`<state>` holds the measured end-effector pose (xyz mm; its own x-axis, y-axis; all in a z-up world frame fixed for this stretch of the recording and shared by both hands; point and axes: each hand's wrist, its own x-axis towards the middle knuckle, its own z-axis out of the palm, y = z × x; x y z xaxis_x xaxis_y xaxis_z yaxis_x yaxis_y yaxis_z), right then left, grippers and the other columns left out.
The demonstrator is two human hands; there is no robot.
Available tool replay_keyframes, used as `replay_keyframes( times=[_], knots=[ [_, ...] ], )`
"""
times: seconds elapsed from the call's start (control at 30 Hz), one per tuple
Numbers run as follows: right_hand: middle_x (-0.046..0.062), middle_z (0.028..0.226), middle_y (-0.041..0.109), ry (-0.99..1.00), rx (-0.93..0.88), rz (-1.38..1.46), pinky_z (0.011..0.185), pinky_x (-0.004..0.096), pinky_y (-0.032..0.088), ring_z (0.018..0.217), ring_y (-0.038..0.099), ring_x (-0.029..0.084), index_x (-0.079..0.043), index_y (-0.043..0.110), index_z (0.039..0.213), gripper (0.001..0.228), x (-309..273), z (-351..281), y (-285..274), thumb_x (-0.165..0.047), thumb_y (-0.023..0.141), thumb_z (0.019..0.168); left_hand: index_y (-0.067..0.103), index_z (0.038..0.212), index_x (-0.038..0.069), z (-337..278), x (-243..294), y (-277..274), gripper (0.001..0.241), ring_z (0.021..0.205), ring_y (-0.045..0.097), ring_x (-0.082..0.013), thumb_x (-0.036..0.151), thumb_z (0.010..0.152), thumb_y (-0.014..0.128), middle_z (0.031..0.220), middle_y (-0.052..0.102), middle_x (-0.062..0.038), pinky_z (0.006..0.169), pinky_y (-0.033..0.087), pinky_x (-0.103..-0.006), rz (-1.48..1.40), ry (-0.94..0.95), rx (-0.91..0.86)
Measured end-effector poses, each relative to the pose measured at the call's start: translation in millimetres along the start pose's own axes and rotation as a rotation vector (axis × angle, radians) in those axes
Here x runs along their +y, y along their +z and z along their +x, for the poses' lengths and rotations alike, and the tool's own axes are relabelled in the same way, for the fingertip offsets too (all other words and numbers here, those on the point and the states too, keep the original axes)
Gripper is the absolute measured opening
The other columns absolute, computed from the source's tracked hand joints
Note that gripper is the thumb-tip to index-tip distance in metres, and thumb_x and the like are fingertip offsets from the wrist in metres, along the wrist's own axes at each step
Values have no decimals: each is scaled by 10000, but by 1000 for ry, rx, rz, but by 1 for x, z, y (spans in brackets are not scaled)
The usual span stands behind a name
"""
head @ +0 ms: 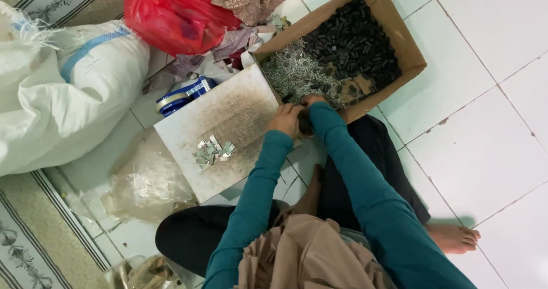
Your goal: Sorting and arranging small metal components from a pile onto a board and into a box.
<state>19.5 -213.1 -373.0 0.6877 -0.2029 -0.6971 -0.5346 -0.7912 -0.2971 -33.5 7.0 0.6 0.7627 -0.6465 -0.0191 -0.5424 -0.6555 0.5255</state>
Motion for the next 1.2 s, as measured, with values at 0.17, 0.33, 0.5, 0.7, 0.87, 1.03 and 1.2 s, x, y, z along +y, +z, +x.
replay_keyframes(
  times=[0.17, 0.33, 0.5, 0.7, 0.87, 1.03, 1.2],
  knots=[
    [139, 1459, 489, -170, 54, -320, 964, 649, 566, 1269, 587, 390, -199, 555, 1372, 526, -20, -49, -15, -291, 784, 908, 588, 1371, 233, 24, -26, 40, 409, 1256, 535, -270, 164, 970, 617, 1374, 534, -65, 979, 539, -384, 168, -156, -323],
    [193, 1370, 614, -295, 110, -402, 951, 560, 592, 1166, 677, 383, -81, 571, 1385, 397, -83, -176, -98, -50, 574, 990, 690, 1264, 78, 24, 10, -3, 322, 1316, 520, -317, 89, 943, 673, 1575, 349, -128, 1012, 602, -386, 191, -214, -198],
    [209, 1318, 624, -373, 128, -430, 899, 549, 614, 1095, 703, 401, -30, 578, 1337, 354, -78, -160, -78, -19, 542, 986, 708, 1254, 45, 23, -1, 6, 307, 1340, 517, -311, 74, 951, 668, 1616, 317, -148, 1064, 590, -385, 214, -199, -182],
    [229, 1213, 661, -403, 156, -380, 919, 553, 610, 1070, 714, 411, -35, 587, 1339, 401, -61, -170, -72, 31, 557, 945, 678, 1277, 65, 25, -10, 12, 310, 1416, 461, -345, 82, 971, 633, 1661, 237, -100, 1075, 572, -413, 126, -254, -229],
    [48, 983, 681, -271, 326, 433, 903, 490, 610, 996, 698, 300, -231, 664, 1196, 292, -61, -213, -122, -98, 685, 938, 615, 1380, 115, 28, -11, 4, 364, 1454, 423, -362, 84, 1022, 556, 1671, 212, -98, 1097, 574, -438, -42, -287, -224],
    [102, 1024, 684, -248, 248, 882, 828, 458, 606, 961, 672, 255, -181, 723, 1233, 365, -51, -238, -150, -77, 606, 903, 611, 1381, 131, 32, -12, 2, 353, 1497, 360, -352, 72, 1038, 549, 1661, 223, -87, 1157, 545, -451, -71, -301, -232],
    [194, 1030, 659, -140, -45, 1385, 730, 431, 641, 873, 623, 233, 9, 705, 1201, 381, -53, -235, -161, -56, 506, 882, 600, 1374, 179, 32, -11, -1, 343, 1515, 338, -298, 88, 1048, 542, 1667, 186, -40, 1212, 511, -426, -44, -326, -272]
  ],
)
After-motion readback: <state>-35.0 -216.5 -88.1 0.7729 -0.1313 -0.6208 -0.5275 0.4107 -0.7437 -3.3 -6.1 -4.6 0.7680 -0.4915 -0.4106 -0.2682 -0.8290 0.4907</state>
